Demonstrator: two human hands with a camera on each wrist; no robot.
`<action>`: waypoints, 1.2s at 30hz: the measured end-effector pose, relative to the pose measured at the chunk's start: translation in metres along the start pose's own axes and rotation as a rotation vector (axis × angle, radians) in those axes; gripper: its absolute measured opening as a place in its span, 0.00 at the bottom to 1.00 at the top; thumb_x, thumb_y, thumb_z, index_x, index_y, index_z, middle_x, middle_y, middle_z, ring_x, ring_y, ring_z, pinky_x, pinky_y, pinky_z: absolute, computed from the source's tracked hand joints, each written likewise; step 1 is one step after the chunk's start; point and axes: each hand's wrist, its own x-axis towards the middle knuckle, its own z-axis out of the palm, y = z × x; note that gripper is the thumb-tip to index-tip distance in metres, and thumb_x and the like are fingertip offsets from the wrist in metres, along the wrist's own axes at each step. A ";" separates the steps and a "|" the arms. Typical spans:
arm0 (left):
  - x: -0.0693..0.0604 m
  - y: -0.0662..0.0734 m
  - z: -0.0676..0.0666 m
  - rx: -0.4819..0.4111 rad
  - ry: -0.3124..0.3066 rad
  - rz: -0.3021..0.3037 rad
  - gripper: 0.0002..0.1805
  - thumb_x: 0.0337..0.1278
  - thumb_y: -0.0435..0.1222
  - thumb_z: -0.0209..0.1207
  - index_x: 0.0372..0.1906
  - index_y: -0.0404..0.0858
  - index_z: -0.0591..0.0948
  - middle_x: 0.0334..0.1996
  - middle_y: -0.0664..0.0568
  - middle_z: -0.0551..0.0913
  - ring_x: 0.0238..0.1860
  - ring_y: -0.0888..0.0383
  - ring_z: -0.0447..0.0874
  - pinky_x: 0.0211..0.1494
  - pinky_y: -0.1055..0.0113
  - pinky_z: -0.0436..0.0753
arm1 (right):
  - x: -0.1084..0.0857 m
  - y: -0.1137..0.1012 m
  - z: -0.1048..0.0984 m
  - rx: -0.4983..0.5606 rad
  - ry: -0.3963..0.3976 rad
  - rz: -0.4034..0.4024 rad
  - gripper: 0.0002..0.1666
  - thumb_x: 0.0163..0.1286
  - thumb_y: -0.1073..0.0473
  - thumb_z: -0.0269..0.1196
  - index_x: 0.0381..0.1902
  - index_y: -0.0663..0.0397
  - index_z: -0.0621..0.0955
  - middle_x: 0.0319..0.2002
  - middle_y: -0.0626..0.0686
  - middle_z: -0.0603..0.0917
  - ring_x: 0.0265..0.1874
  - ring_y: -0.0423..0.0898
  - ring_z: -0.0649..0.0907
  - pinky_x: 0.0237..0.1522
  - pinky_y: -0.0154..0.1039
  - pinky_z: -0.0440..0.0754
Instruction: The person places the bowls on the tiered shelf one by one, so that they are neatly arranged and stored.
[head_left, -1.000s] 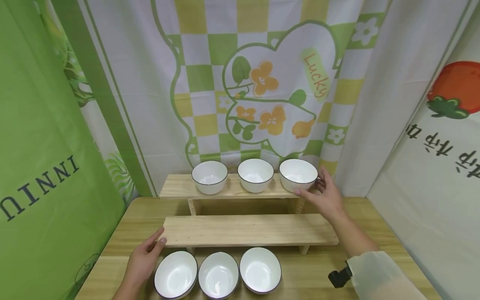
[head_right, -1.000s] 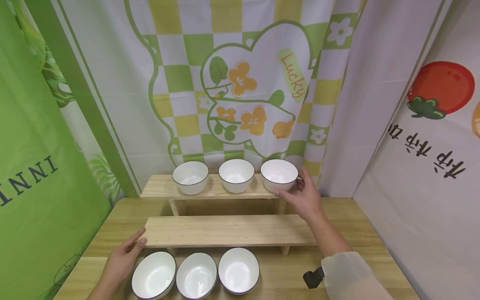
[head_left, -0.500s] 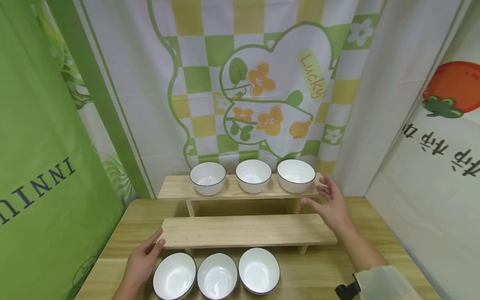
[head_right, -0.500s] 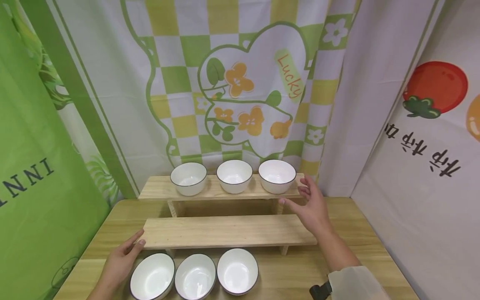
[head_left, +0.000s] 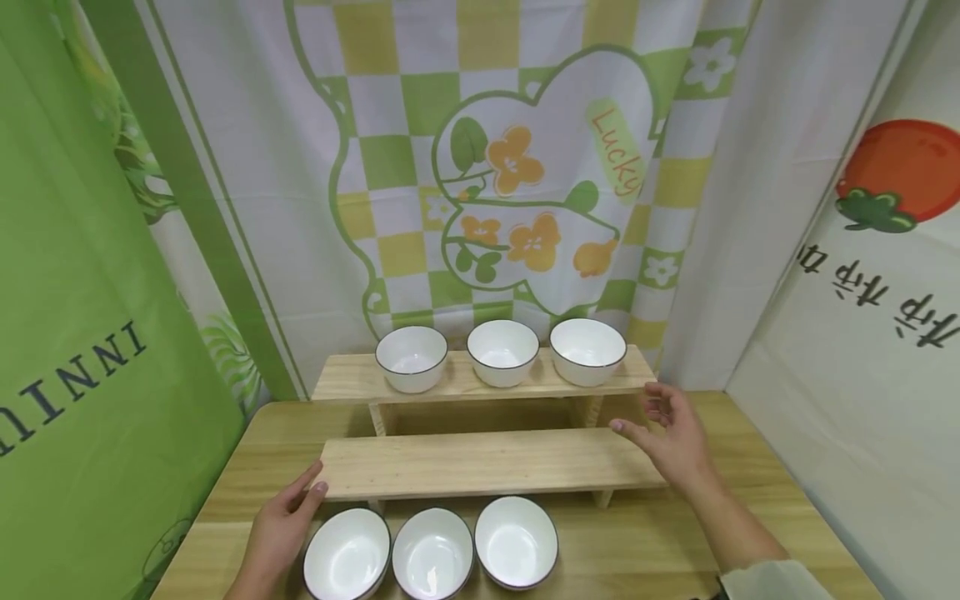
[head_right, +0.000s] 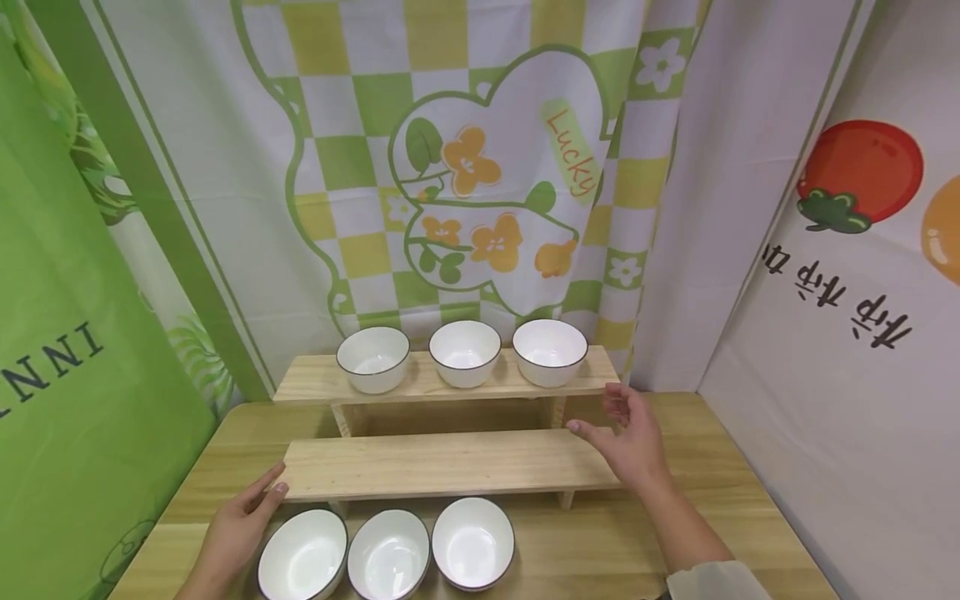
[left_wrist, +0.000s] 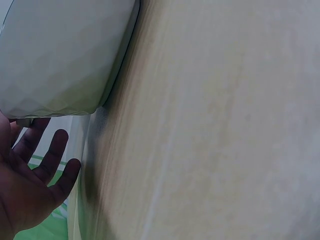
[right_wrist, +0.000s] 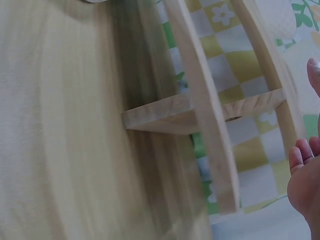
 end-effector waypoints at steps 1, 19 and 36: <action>0.000 0.000 0.000 -0.002 0.000 0.001 0.36 0.69 0.64 0.56 0.74 0.52 0.75 0.59 0.38 0.84 0.63 0.38 0.80 0.69 0.38 0.71 | -0.002 0.002 0.000 0.000 -0.004 0.007 0.53 0.62 0.43 0.78 0.73 0.61 0.65 0.66 0.62 0.74 0.62 0.59 0.75 0.61 0.33 0.74; 0.000 0.001 0.000 0.017 0.001 0.001 0.36 0.70 0.64 0.55 0.74 0.51 0.74 0.60 0.36 0.84 0.63 0.37 0.80 0.69 0.37 0.71 | -0.023 0.043 0.006 -0.113 -0.065 0.013 0.47 0.64 0.41 0.76 0.70 0.64 0.73 0.69 0.67 0.72 0.66 0.65 0.71 0.66 0.65 0.69; -0.001 0.002 0.000 0.005 -0.007 0.002 0.35 0.70 0.63 0.56 0.74 0.51 0.75 0.57 0.39 0.86 0.62 0.40 0.81 0.68 0.38 0.72 | -0.033 0.069 0.002 -0.156 -0.213 0.173 0.51 0.73 0.32 0.62 0.82 0.52 0.61 0.79 0.69 0.56 0.74 0.75 0.61 0.70 0.71 0.63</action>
